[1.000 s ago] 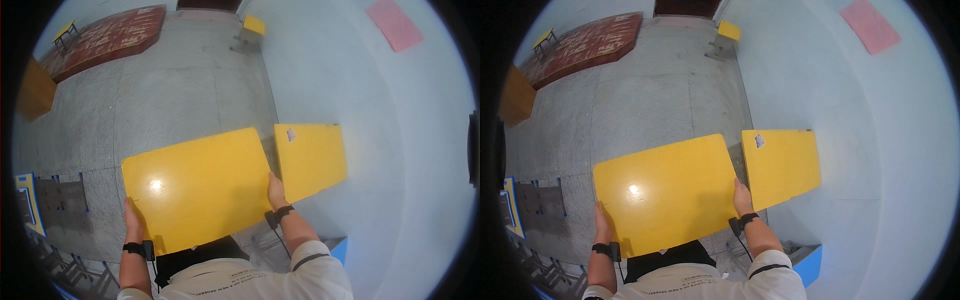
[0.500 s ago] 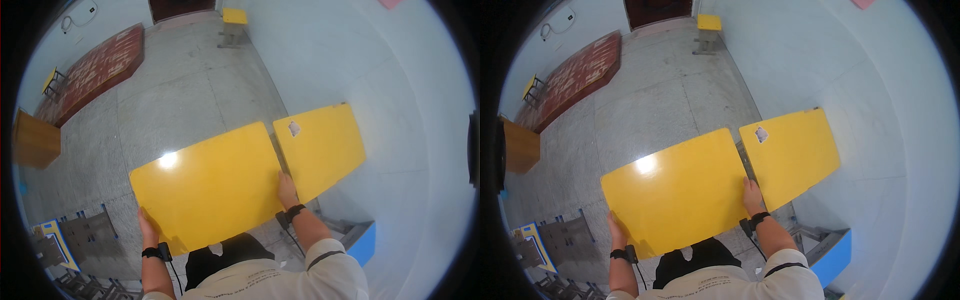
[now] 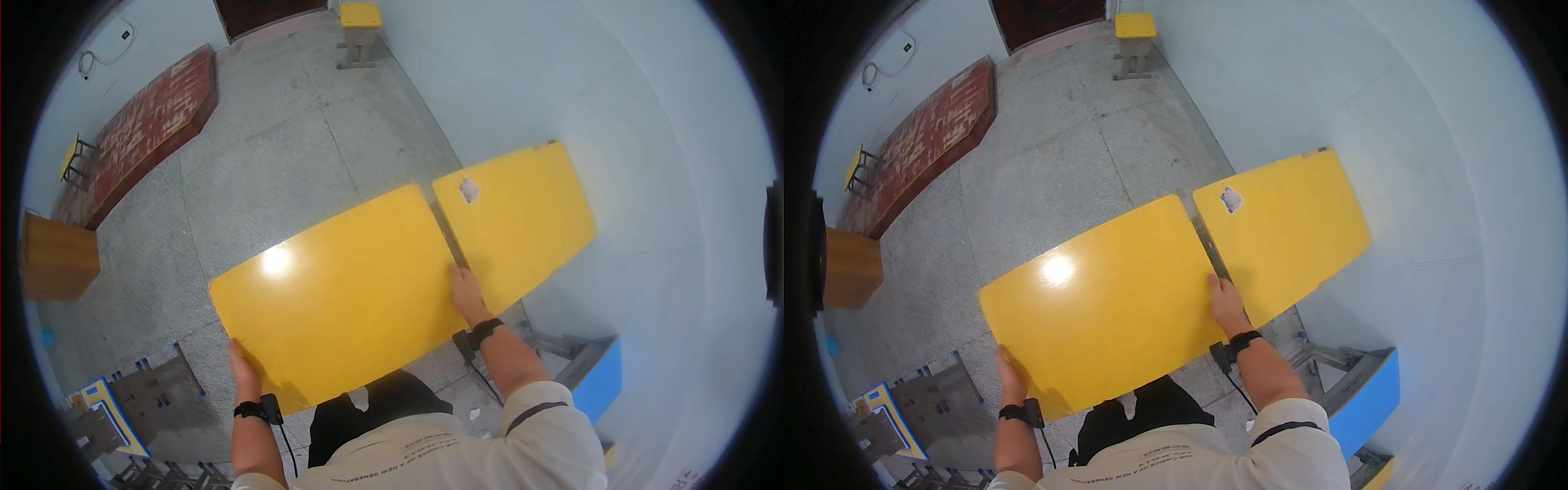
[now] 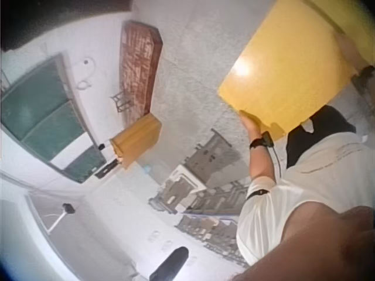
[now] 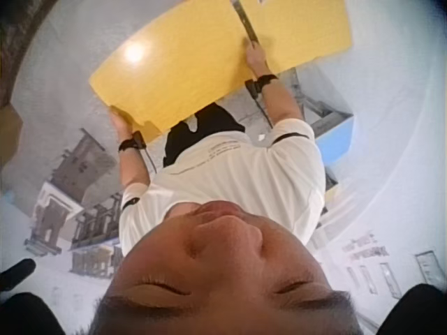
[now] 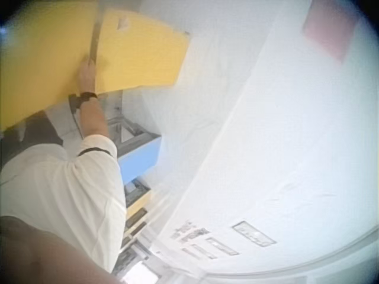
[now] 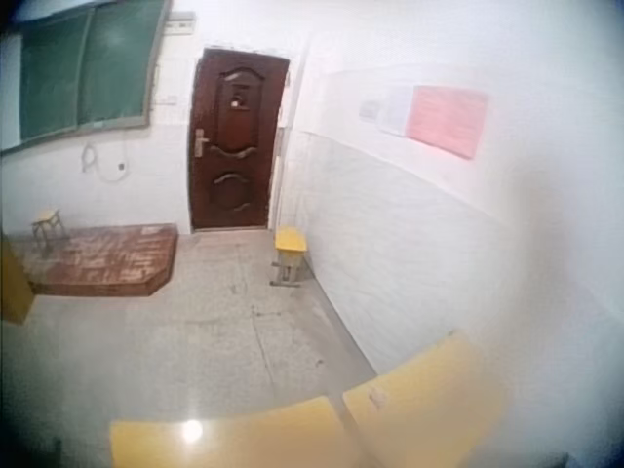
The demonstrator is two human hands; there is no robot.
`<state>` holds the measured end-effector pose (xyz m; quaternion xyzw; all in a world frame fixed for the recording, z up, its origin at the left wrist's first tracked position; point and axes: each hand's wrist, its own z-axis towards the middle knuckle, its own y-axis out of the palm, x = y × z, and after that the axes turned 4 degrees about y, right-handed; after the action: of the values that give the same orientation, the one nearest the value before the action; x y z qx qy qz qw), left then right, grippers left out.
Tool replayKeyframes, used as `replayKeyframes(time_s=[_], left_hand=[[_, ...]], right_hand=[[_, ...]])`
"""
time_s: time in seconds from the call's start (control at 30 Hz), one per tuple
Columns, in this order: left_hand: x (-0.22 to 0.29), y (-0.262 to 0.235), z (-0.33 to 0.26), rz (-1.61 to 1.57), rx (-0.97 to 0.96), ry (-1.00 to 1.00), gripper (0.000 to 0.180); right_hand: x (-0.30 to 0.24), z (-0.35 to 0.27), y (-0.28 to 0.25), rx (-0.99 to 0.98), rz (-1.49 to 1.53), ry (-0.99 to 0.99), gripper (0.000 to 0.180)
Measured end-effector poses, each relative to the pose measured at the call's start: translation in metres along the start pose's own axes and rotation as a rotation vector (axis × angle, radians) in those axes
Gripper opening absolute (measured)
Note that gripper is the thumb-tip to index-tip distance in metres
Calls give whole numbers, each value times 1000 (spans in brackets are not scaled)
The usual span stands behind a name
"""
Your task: The recorder is assembling and moving metal and plastic components of student desks in a classroom.
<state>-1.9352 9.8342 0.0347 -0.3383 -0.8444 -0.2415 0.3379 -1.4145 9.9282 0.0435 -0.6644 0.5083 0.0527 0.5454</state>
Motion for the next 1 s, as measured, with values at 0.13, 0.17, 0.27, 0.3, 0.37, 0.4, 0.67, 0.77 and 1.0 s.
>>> replayKeyframes(time_s=[0.13, 0.17, 0.27, 0.3, 0.37, 0.4, 0.67, 0.77, 1.0], left_hand=[[-6, -15, 10, 38, 21, -9, 59], [-7, -16, 11, 45, 16, -12, 59], [-10, -21, 17, 30, -34, -52, 59], [-11, -22, 20, 26, -64, -10, 59], [-9, -22, 18, 31, -99, 28, 59], [-8, -17, 18, 40, -49, 16, 58], [-11, -36, 32, 64, -50, 28, 65], [-10, -28, 29, 56, -17, 0, 65], [3, 12, -5, -21, -157, -34, 62]], right_hand=[[1, -15, -11, -63, -97, 43, 48], [2, -20, -16, -85, -102, 58, 46], [31, -39, -15, 133, -123, -185, 40], [43, -48, -20, 137, -118, -174, 40], [63, -70, -36, 329, -239, -414, 35], [78, -83, -36, 336, -235, -404, 35], [103, -112, -8, -454, 1461, 369, 38], [87, -110, -19, -452, 1360, 361, 41], [90, -111, -29, -418, 1333, 367, 41]])
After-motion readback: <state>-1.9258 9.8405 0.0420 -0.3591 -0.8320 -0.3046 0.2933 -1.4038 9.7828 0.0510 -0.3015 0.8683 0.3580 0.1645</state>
